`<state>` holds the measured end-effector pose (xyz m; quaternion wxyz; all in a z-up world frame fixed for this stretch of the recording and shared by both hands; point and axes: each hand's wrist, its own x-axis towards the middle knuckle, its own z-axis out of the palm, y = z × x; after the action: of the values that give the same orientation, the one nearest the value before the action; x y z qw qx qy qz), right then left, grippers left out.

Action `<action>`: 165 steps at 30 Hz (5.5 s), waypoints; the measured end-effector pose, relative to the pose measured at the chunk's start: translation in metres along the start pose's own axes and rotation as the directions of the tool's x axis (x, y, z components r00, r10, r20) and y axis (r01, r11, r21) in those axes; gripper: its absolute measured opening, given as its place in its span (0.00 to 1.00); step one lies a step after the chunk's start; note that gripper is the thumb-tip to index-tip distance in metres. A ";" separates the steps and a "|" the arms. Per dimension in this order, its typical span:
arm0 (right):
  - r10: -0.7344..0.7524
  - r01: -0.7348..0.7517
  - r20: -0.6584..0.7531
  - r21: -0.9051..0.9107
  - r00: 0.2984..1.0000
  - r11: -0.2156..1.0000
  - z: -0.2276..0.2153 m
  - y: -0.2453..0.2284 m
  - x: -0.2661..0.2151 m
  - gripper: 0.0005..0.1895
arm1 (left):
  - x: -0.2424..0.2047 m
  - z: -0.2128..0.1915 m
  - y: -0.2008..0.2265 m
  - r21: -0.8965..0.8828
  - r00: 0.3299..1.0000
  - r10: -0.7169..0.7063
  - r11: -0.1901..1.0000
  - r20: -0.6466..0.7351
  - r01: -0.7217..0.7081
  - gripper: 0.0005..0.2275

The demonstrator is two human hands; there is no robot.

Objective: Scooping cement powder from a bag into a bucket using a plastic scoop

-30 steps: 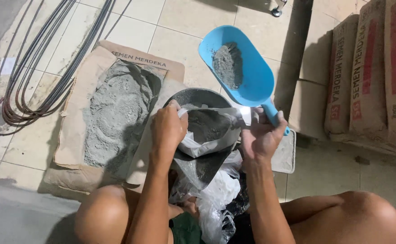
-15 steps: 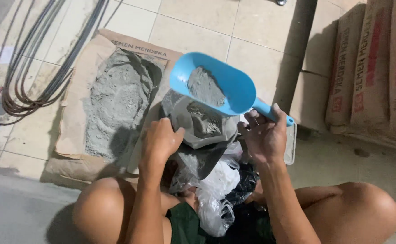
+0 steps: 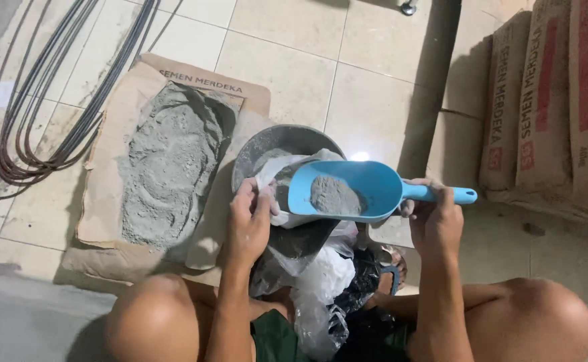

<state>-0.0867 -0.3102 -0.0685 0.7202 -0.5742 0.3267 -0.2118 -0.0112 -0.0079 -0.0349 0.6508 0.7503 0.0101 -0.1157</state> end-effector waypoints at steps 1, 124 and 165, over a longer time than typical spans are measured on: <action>-0.002 0.002 0.002 0.001 1.000 1.000 0.009 0.000 -0.004 0.24 | -0.003 -0.001 0.008 0.000 1.000 0.003 1.000 -0.002 -0.003 0.10; -0.216 0.152 0.470 0.170 0.856 0.974 0.144 -0.076 0.036 0.19 | -0.027 0.008 0.030 0.478 0.972 -0.211 0.847 -0.101 0.233 0.28; 0.408 0.406 0.857 -0.510 0.314 0.758 0.400 0.095 0.026 0.13 | 0.001 -0.018 -0.012 0.616 0.827 -0.401 0.783 0.393 0.087 0.08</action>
<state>0.2100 -0.0289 -0.1150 0.5191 -0.7947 -0.1084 0.2953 -0.0095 0.0111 -0.0443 0.3517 0.8450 -0.0948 -0.3915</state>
